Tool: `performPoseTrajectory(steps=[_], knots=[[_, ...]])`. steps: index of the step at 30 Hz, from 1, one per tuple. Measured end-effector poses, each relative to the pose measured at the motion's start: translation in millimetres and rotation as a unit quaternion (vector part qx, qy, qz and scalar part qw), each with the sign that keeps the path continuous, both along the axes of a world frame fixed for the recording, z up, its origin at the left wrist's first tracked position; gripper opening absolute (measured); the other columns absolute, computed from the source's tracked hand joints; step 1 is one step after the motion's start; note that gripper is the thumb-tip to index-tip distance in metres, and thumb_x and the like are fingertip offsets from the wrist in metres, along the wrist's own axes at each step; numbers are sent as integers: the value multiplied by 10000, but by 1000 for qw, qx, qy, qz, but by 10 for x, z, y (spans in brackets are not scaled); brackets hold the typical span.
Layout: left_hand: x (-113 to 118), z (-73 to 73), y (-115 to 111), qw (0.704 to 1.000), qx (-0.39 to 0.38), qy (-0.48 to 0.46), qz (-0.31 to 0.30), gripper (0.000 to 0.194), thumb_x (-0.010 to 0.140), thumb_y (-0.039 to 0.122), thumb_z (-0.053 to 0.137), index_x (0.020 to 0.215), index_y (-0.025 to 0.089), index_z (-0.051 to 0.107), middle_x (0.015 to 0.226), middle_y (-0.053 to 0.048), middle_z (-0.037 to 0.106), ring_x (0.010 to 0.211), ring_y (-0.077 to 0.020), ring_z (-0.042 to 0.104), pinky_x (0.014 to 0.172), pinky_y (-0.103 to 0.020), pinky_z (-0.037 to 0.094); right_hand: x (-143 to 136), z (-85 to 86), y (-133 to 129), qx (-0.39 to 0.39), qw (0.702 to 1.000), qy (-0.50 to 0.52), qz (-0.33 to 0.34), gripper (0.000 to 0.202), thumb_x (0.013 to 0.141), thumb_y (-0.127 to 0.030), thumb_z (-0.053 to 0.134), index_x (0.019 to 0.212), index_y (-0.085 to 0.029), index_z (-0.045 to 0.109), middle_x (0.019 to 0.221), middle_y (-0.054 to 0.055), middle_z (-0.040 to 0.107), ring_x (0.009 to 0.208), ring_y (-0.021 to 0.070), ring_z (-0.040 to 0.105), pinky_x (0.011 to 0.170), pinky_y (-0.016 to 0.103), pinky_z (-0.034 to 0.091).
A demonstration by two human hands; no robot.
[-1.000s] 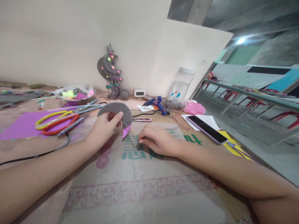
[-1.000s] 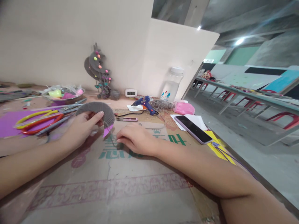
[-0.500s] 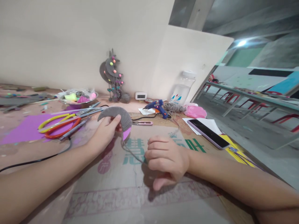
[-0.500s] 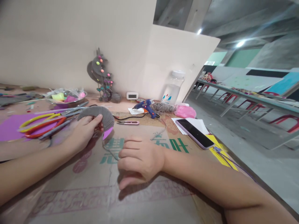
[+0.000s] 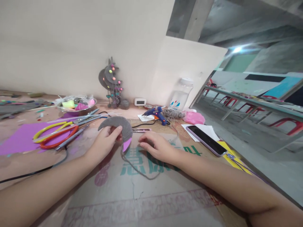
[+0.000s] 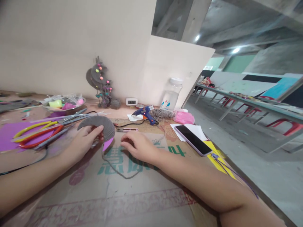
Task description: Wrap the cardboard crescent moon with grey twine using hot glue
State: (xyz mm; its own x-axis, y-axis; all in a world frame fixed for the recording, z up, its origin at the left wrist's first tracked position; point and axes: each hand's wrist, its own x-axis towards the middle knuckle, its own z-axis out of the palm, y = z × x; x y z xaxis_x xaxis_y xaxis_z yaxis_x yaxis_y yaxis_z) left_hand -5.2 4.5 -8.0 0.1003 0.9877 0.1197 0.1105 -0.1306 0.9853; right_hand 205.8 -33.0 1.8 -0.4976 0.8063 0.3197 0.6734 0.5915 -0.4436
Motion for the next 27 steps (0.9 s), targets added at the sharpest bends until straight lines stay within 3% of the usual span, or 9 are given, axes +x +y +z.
performPoseTrajectory(steps=[6, 10, 13, 15, 19, 23, 27], knots=[[11, 32, -18, 1000, -22, -8, 8, 323, 754, 458, 573, 570, 196, 537, 568, 10, 548, 563, -152, 531, 518, -245, 404, 77, 80, 31, 51, 998, -20, 2, 153, 881, -260, 473, 940, -166, 578, 933, 65, 626, 892, 170, 552, 823, 316, 420], [44, 96, -35, 999, -32, -16, 20, 308, 716, 441, 603, 541, 199, 529, 537, 6, 553, 547, -160, 536, 542, -262, 421, 335, 177, 254, 51, 989, 43, -129, 130, 855, -297, 497, 819, -178, 534, 787, 14, 590, 734, 143, 536, 684, 274, 419], [50, 96, -2, 999, -40, -24, 18, 311, 712, 434, 602, 534, 188, 532, 525, -3, 559, 529, -159, 531, 539, -267, 417, 624, 181, 471, 98, 957, 132, -240, 168, 831, -349, 521, 818, -185, 490, 720, -20, 510, 664, 127, 485, 636, 262, 406], [44, 77, 25, 997, -59, -38, 11, 320, 712, 440, 604, 544, 177, 535, 519, -1, 553, 515, -149, 520, 529, -259, 407, 797, 136, 589, 99, 949, 146, -263, 177, 827, -348, 515, 872, -178, 495, 731, -15, 500, 647, 130, 483, 629, 278, 423], [34, 44, 60, 996, -74, -47, 7, 349, 698, 482, 618, 572, 165, 546, 533, 6, 548, 510, -136, 513, 511, -241, 389, 971, -5, 703, 73, 953, 141, -260, 308, 785, -306, 566, 1051, -158, 518, 956, 69, 576, 845, 179, 571, 780, 357, 478], [52, 64, 64, 993, -94, -66, 0, 354, 685, 489, 621, 555, 175, 522, 520, 11, 538, 496, -135, 512, 512, -245, 395, 975, -108, 692, 27, 962, 120, -243, 436, 800, -320, 564, 1201, -172, 479, 1231, 114, 543, 1099, 213, 545, 978, 409, 410], [61, 96, 57, 996, -81, -34, 5, 343, 691, 490, 606, 560, 182, 533, 520, 10, 536, 495, -143, 513, 493, -250, 381, 963, -138, 691, -21, 962, 97, -253, 548, 780, -330, 594, 1284, -172, 451, 1334, 127, 492, 1200, 253, 491, 1040, 449, 352]])
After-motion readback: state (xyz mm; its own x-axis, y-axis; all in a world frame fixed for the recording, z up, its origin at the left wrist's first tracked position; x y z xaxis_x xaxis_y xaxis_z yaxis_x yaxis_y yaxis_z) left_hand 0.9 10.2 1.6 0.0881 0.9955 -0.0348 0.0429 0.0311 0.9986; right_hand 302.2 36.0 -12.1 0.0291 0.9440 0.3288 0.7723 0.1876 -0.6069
